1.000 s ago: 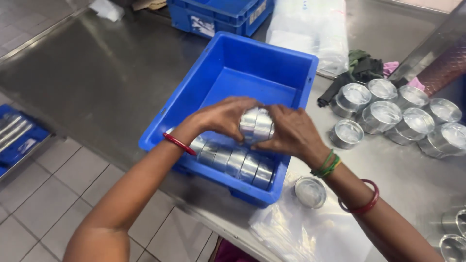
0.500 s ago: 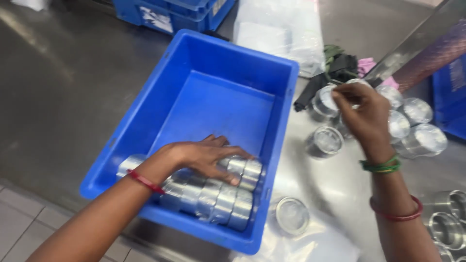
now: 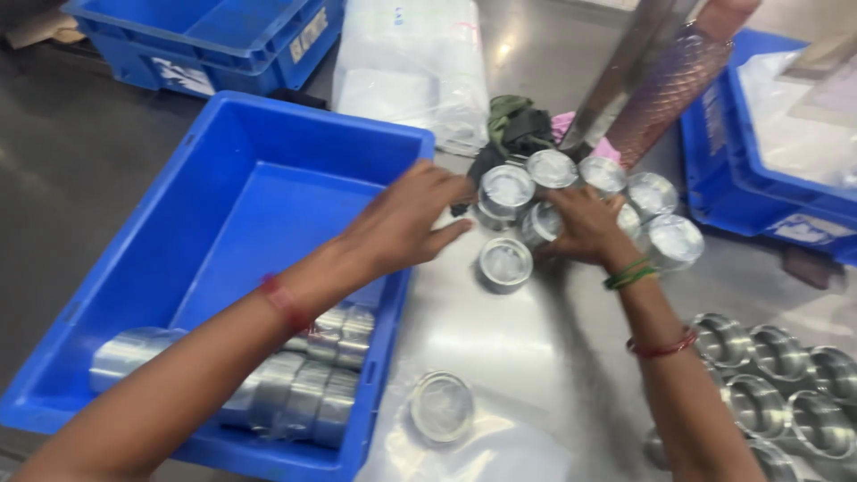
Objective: The person cleans a blue plastic bin with a cloth and then packs several stacks of metal rings into it after wrapping some in plastic bags.
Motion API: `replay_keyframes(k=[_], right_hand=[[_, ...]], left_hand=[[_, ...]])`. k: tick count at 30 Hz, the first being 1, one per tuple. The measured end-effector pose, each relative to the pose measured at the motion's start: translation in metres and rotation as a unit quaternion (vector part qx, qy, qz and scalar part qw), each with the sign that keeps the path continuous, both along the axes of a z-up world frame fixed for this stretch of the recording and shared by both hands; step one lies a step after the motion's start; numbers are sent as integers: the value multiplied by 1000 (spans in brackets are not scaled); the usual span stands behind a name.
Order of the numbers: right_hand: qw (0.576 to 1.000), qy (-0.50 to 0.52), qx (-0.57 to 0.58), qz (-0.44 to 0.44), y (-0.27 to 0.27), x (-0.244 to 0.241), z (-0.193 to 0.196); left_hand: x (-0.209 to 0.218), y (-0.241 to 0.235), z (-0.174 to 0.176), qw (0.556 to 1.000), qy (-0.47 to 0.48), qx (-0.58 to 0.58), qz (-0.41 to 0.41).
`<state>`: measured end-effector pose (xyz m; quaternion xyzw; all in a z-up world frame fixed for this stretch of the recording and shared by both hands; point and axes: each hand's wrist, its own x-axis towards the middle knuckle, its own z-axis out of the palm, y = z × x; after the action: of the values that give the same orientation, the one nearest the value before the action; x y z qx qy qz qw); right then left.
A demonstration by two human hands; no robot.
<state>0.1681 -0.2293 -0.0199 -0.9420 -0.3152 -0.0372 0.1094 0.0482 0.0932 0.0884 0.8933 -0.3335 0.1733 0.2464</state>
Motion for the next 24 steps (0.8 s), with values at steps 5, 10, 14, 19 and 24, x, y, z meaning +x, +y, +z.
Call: replay_keyframes(k=[5, 10, 14, 19, 24], right_hand=[[988, 10, -155, -24, -2, -70, 25], [961, 87, -259, -36, -23, -157, 34], [975, 132, -148, -95, -52, -211, 18], [954, 210, -167, -131, -30, -224, 54], [955, 206, 82, -196, -62, -219, 30]], left_hand=[[100, -105, -70, 991, 29, 111, 64], [160, -148, -107, 960, 123, 182, 173], [161, -141, -111, 935, 227, 148, 231], [120, -146, -113, 934, 259, 138, 202], [75, -166, -124, 963, 236, 114, 69]])
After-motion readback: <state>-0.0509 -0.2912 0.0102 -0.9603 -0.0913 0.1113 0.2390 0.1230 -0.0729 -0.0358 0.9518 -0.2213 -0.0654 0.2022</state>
